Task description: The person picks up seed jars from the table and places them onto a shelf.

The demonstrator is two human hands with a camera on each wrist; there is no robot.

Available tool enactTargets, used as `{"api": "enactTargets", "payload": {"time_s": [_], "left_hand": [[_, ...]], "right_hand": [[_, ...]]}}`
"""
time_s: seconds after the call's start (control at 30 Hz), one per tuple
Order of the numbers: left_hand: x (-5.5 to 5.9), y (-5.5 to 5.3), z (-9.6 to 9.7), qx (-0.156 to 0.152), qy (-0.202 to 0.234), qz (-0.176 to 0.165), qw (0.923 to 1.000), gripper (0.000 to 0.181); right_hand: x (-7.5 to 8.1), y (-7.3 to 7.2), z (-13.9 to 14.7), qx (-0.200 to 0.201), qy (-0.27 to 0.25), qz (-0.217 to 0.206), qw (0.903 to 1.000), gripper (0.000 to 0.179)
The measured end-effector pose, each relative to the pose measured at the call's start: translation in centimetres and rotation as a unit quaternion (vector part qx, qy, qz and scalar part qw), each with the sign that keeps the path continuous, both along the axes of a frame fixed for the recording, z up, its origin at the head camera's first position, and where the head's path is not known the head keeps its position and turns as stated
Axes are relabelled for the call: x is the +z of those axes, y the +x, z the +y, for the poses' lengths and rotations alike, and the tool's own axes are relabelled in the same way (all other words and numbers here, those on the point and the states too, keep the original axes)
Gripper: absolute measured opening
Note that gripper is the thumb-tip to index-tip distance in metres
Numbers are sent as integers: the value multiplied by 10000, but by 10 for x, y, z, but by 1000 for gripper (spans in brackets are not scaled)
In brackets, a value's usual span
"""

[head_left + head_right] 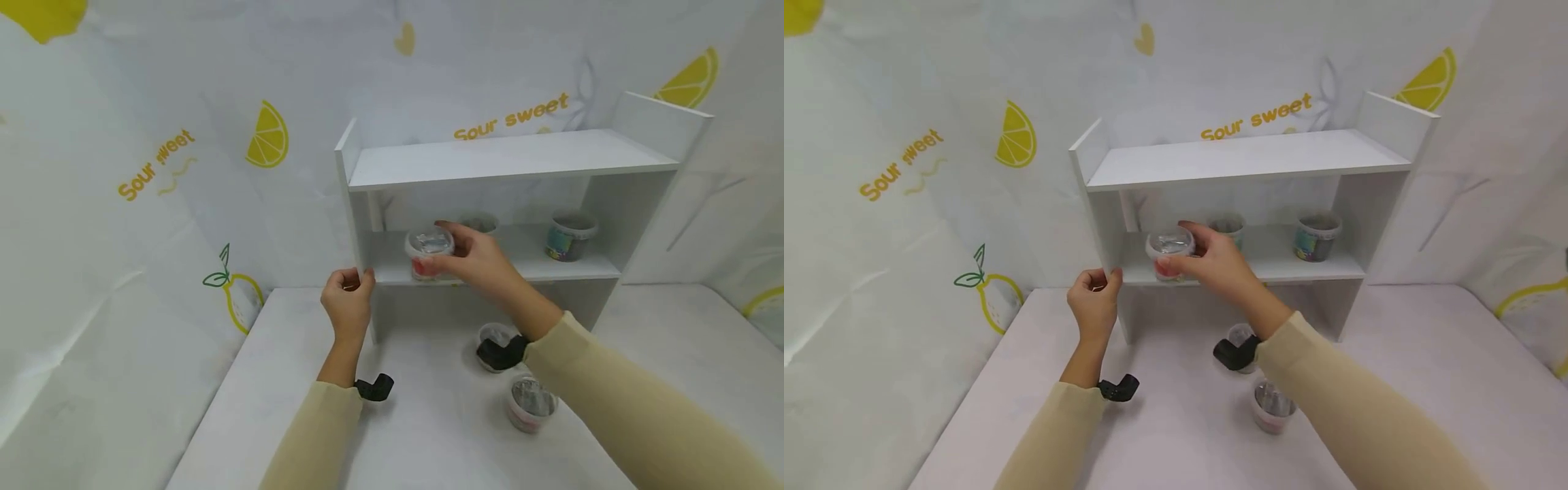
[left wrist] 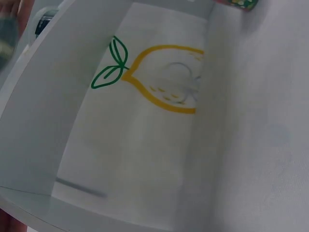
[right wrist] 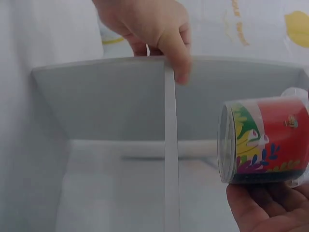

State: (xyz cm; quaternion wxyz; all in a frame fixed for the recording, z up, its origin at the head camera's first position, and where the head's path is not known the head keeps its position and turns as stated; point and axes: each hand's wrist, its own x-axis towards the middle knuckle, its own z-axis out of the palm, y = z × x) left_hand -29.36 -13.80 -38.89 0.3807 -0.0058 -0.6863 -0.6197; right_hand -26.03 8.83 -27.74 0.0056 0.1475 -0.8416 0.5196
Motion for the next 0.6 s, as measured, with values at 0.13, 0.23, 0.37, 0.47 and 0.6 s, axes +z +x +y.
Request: {"api": "enactTargets", "payload": {"time_s": [0.13, 0.23, 0.37, 0.47, 0.6], "left_hand": [[1, 1, 2, 44, -46, 16, 10000, 17], [1, 0, 4, 54, -79, 15, 10000, 17], [2, 0, 5, 93, -103, 13, 9999, 16], [2, 0, 4, 121, -123, 23, 9998, 15], [2, 0, 1, 170, -133, 75, 9997, 15]], "right_hand": [[3, -20, -27, -89, -152, -12, 9998, 86], [5, -30, -39, -194, -484, -18, 9986, 89], [5, -39, -50, -333, -760, 42, 9965, 85], [3, -44, -57, -377, -800, 108, 9960, 83], [1, -48, -64, -380, -714, 174, 9966, 84]]}}
